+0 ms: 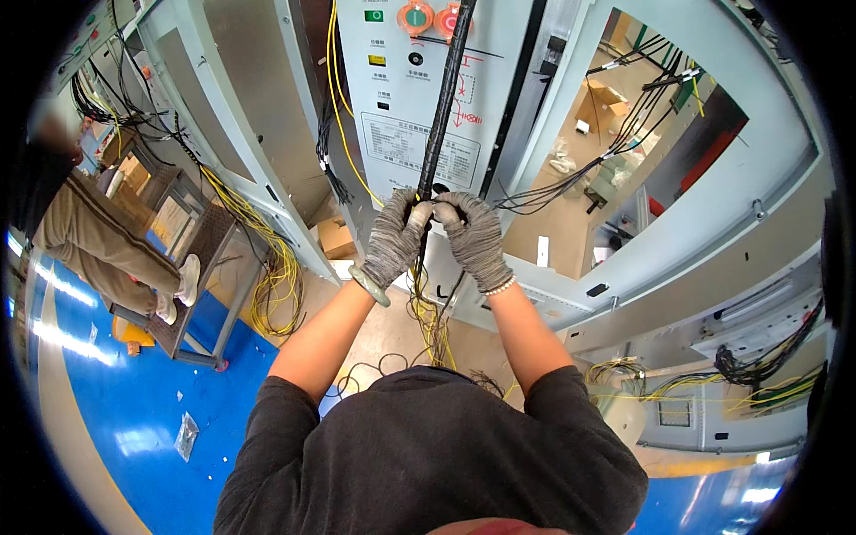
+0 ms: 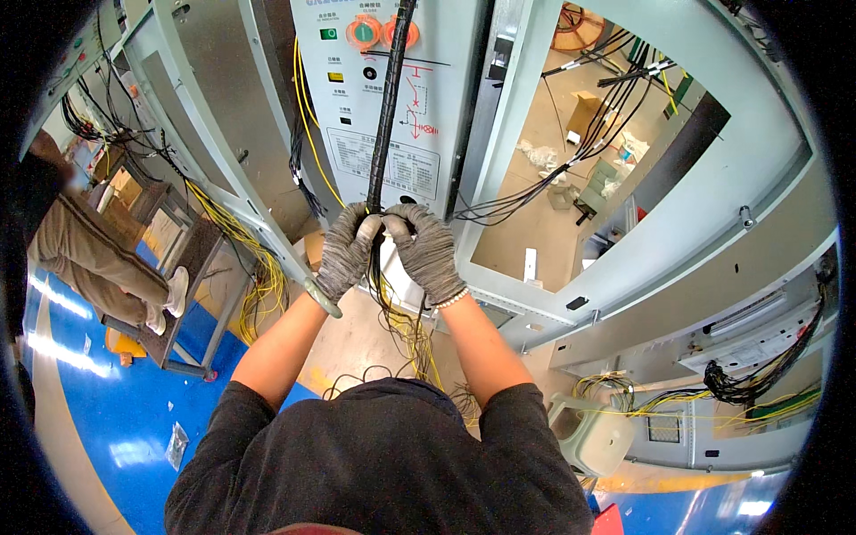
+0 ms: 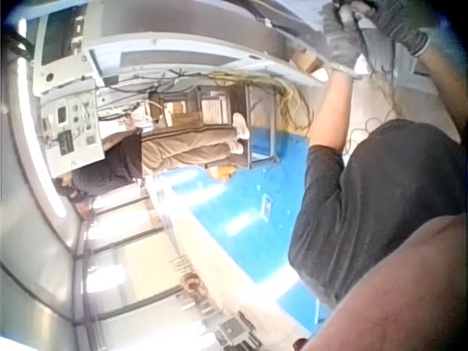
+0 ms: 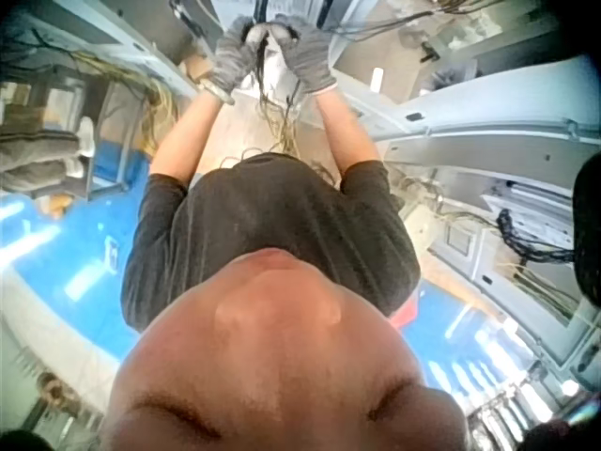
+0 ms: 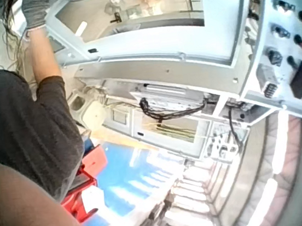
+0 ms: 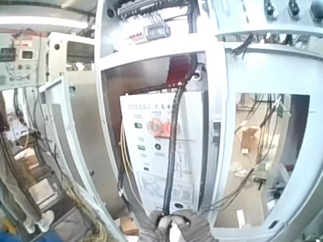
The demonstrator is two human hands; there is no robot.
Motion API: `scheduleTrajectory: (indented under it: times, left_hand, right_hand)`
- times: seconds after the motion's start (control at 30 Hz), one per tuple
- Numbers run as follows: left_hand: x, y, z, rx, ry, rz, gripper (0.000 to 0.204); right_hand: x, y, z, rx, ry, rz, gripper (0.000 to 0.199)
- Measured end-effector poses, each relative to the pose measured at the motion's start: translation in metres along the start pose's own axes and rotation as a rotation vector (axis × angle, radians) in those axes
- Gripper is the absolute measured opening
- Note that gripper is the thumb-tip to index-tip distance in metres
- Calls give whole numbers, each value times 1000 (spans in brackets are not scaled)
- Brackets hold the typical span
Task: The person gathers loose yellow and black cables from an open electrical cabinet, aligns them, and secures them with black cable ties. They then pull the bundled cables downward and continue organizing the remaining wires inside the cabinet.
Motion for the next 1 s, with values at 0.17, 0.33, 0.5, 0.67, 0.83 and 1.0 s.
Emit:
scheduleTrajectory:
  times: [0.17,0.33,0.5,0.67,0.83,1.0]
  left_hand:
    - [-10,-2,4,12,-31,66,33]
    - [-4,-9,7,-73,75,144,27]
    - [-13,1,8,-49,152,255,28]
    - [-18,17,13,223,-39,-81,23]
    - [10,36,17,186,-462,-128,27]
    - [7,53,15,-536,-383,621,34]
  right_hand:
    - [3,4,4,82,56,-95,21]
    - [13,-1,2,270,229,-208,24]
    - [-39,19,-55,-91,-338,314,42]
    - [-77,26,-63,-187,-616,342,34]
    - [-55,19,-85,-440,-548,560,39]
    - [-44,-10,-92,-429,-569,604,35]
Point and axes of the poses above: each hand's wrist, its own z-axis towards the middle knuckle, its own x-axis out of the back of the hand, y = z × x, the point moved 4 cm from there along z, towards the middle knuckle, and after that the axes turned 14 degrees about -z, right-handed, at the moved point
